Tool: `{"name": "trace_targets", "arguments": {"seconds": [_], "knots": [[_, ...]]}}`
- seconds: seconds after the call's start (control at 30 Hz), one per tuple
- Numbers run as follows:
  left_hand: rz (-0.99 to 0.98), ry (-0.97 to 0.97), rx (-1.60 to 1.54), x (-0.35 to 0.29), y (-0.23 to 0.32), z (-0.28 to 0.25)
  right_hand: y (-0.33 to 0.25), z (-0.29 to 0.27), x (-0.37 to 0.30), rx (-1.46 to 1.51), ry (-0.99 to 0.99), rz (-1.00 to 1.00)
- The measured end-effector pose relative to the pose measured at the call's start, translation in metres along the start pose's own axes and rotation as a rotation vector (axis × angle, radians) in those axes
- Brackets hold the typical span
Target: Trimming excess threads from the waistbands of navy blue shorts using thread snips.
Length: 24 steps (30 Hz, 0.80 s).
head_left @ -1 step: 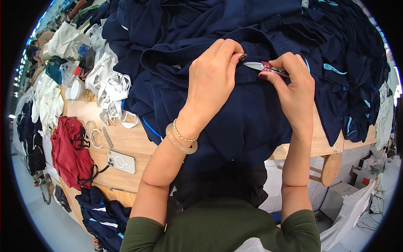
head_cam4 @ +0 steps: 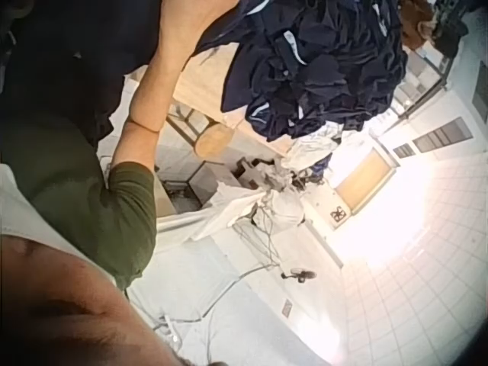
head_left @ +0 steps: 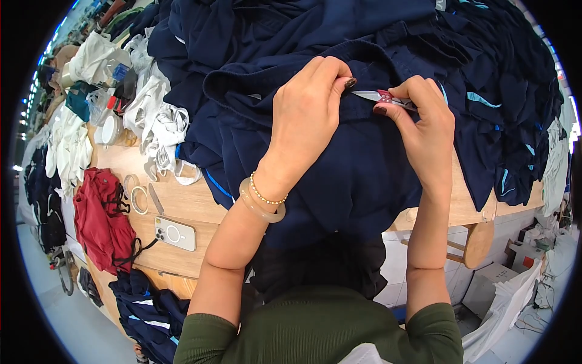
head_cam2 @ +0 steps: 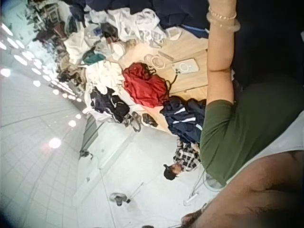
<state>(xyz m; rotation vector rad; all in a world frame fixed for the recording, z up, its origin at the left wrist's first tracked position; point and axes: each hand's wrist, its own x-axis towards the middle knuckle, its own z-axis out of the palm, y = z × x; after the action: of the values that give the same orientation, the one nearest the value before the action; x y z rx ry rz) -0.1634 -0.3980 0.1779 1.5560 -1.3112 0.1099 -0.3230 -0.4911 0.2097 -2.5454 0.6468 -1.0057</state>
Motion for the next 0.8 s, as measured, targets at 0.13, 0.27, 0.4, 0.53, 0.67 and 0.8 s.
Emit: {"name": "trace_targets", "arguments": {"seconds": [0.13,0.27,0.4,0.53,0.67,0.8], "knots": [[0.010,0.024,-0.019,0.0005,0.0004,0.0021,0.0004,-0.0026,0.0003,-0.036,-0.010,0.004],[0.018,0.021,-0.007,0.0004,-0.0002,0.0012,-0.0009,0.0012,0.0011,0.000,0.017,-0.014],[0.027,0.023,0.001,-0.0003,-0.0002,0.0013,-0.0014,-0.0012,0.0017,-0.062,-0.029,-0.020],[0.019,0.016,0.006,0.0001,0.0006,0.0016,0.0006,-0.0020,0.0010,-0.018,0.030,-0.012],[0.016,0.024,-0.004,-0.0004,0.0007,0.0001,0.0011,-0.0017,0.0021,-0.058,0.070,-0.029],[0.024,0.027,0.007,0.0000,0.0016,0.0004,0.0019,-0.0013,0.0035,-0.072,0.056,-0.042]]}}
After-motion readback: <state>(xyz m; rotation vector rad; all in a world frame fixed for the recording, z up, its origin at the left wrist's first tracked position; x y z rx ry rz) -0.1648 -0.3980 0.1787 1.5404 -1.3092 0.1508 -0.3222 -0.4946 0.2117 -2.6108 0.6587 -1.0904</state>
